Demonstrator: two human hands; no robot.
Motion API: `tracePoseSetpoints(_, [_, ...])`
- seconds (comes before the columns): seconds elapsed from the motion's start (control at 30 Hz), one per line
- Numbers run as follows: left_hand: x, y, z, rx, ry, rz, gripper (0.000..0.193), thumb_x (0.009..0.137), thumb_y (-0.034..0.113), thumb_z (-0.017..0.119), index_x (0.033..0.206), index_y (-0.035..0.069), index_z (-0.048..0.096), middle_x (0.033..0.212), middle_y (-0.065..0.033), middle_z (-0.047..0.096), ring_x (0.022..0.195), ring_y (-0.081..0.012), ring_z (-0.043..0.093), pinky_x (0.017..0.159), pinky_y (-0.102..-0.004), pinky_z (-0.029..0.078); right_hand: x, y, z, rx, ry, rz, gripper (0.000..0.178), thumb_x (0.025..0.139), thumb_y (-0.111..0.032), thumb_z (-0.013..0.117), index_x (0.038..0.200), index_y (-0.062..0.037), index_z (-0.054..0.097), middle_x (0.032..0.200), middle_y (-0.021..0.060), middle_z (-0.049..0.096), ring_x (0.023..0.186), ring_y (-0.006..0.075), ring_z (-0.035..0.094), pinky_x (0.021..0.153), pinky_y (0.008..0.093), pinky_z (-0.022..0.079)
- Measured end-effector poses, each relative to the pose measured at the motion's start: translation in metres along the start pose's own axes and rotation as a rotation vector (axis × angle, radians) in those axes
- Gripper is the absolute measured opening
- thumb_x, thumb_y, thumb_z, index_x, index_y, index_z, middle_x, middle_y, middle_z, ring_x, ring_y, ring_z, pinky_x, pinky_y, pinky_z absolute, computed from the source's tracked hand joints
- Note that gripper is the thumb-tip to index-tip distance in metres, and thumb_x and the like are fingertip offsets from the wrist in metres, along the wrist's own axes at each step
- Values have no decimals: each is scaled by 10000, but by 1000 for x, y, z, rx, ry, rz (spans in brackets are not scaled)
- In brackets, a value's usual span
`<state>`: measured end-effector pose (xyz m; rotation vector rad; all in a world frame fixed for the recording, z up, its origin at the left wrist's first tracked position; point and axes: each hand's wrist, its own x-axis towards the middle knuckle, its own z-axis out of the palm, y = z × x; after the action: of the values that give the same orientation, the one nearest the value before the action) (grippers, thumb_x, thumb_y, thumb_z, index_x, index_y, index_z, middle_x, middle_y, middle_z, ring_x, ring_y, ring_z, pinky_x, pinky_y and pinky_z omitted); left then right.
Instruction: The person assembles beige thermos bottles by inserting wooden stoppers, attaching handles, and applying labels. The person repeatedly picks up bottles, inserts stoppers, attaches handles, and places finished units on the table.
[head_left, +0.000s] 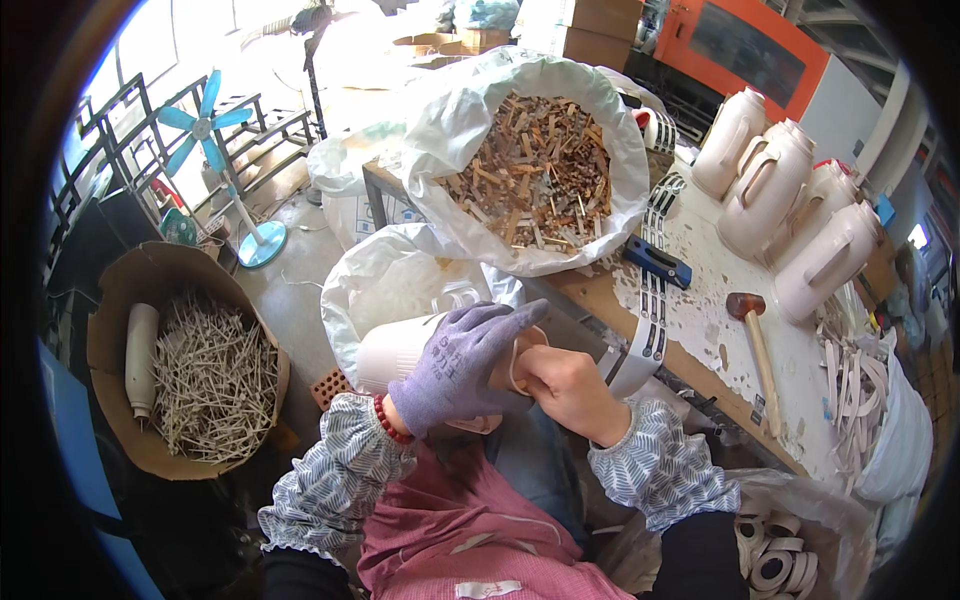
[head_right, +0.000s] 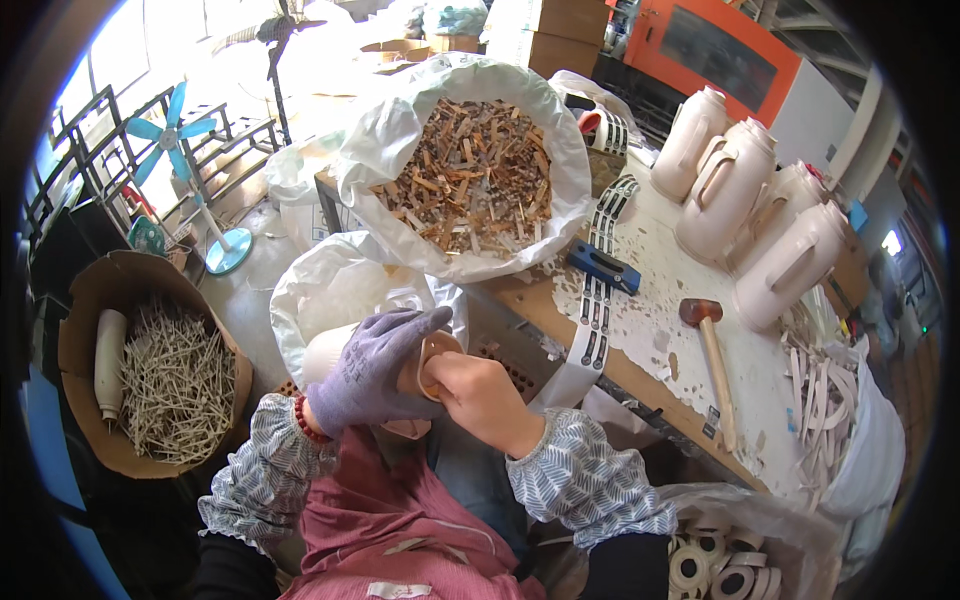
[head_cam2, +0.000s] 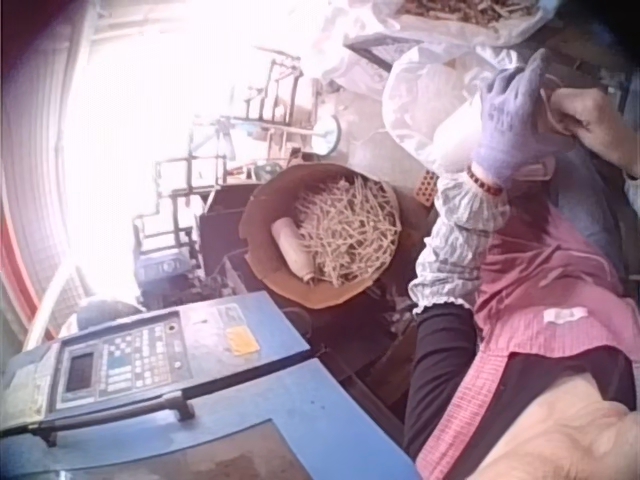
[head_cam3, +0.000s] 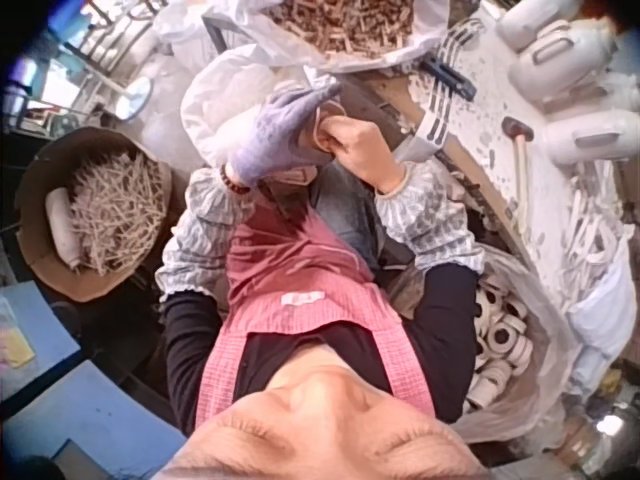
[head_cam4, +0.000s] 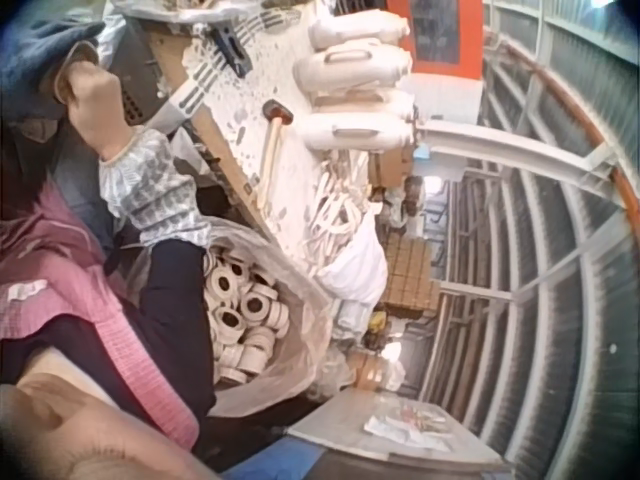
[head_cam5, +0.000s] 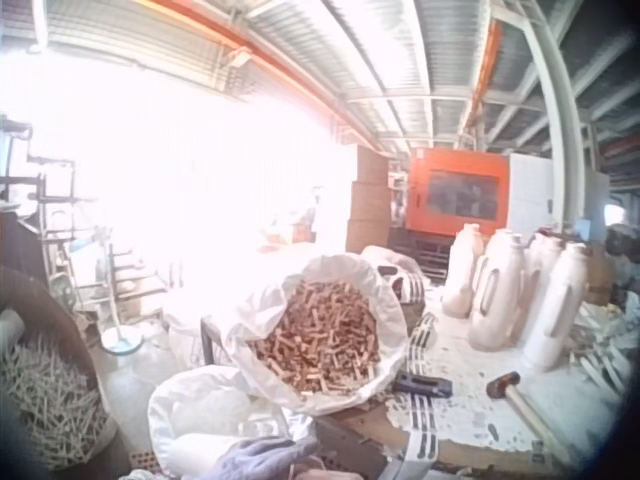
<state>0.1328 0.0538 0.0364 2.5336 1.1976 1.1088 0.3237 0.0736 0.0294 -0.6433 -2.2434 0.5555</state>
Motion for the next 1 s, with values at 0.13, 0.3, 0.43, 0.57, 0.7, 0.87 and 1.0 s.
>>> tracePoseSetpoints(0.13, [-4,1,-1,-25,7,19,939,566,354,861,1375,79,473,1239,-122,600,1158,-375,541,1009,-474,403,-2,0,4,-108,-45,9,111,760,17,618,856,-38,615,811,139,622,748,342,630,644,386,509])
tracePoseSetpoints(0.3, [-5,7,-4,17,-22,18,933,560,348,856,1368,81,475,1222,-123,603,1150,-358,547,992,-462,409,-5,-7,12,-132,107,-36,138,789,-96,628,921,-68,654,882,127,647,804,326,643,681,396,520])
tracePoseSetpoints(0.43, [2,18,-1,60,-122,11,917,585,320,824,1388,96,444,1191,-122,606,1101,-338,565,959,-444,416,-6,-6,2,-89,-118,104,144,797,-143,634,920,-79,674,923,125,658,827,322,646,707,391,518])
tracePoseSetpoints(0.57, [1,21,4,82,-131,54,914,604,324,803,1415,143,423,1164,-107,613,1075,-326,569,950,-447,413,-10,-1,-9,115,-167,125,74,746,-45,657,815,-23,674,788,140,656,738,297,651,683,359,512])
tracePoseSetpoints(0.7, [-6,26,13,38,-151,77,917,576,322,815,1405,183,450,1133,-74,620,1049,-312,581,952,-461,406,-13,-6,-20,288,-413,210,113,779,-61,651,872,-13,693,820,123,681,761,241,665,721,330,517])
tracePoseSetpoints(0.87, [1,46,-29,52,-38,98,868,594,297,833,1367,130,474,1102,-77,617,1053,-301,579,975,-478,410,1,-7,-55,361,-389,78,146,833,-47,622,954,-12,696,874,120,701,783,212,678,719,306,524])
tracePoseSetpoints(1.0, [-41,54,-117,-246,325,6,829,664,330,829,1350,59,450,1189,-77,581,1119,-287,555,1013,-474,424,49,58,-75,162,162,260,168,847,-44,623,1003,-17,679,876,122,694,777,221,672,721,305,525])
